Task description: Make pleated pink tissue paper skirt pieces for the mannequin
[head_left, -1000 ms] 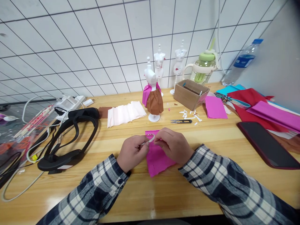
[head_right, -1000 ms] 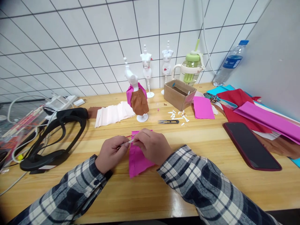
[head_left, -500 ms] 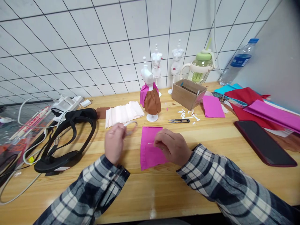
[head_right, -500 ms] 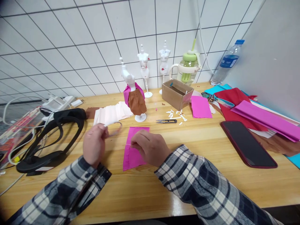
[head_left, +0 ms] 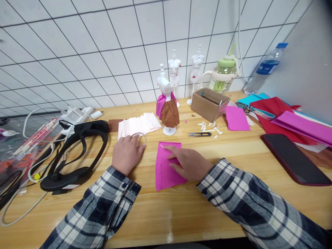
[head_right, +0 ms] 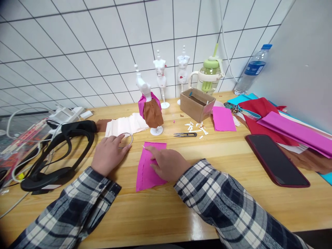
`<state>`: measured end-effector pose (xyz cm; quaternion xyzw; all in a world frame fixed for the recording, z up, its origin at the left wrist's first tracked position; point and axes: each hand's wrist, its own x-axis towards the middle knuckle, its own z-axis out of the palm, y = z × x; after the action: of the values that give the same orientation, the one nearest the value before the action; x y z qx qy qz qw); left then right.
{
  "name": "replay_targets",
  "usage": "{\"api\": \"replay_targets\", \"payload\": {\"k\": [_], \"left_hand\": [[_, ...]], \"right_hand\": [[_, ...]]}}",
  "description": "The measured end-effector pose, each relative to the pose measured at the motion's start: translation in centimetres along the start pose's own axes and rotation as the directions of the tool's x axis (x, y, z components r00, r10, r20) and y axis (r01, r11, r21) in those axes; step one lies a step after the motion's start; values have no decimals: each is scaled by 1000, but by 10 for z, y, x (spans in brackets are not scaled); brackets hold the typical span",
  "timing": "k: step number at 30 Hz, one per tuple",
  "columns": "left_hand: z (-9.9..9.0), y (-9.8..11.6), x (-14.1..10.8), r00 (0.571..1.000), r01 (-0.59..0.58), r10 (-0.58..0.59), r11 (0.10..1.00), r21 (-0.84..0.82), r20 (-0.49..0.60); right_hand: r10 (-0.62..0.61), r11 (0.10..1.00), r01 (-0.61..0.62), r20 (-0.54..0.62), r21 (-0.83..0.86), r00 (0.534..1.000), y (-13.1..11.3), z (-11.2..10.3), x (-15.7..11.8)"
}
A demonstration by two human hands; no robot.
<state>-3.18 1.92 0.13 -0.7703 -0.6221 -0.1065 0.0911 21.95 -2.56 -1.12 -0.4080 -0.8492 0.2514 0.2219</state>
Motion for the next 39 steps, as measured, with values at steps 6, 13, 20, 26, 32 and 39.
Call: {"api": "replay_targets", "payload": {"k": [6, 13, 20, 26, 32, 39], "left_hand": [[-11, 32, -9, 976, -123, 211, 725, -677, 48], [-17, 55, -20, 965, -129, 252, 685, -717, 67], [-16, 58, -22, 958, -234, 283, 692, -683, -42], [-26, 59, -26, 949, -260, 298, 556, -790, -103], [-22, 61, -27, 984, -61, 179, 458, -887, 25], [-9, 62, -27, 961, 213, 101, 328, -920, 259]], "right_hand": [[-24, 991, 60, -274, 123, 962, -2, -6, 5], [60, 981, -7, -265, 196, 962, -1, -6, 7], [124, 968, -64, -243, 241, 962, -4, -2, 7], [168, 933, -106, -157, 343, 973, 1, -4, 8], [121, 992, -97, -404, 81, 907, 9, -17, 6], [-137, 987, 78, -489, -139, 861, -3, -12, 1]]}}
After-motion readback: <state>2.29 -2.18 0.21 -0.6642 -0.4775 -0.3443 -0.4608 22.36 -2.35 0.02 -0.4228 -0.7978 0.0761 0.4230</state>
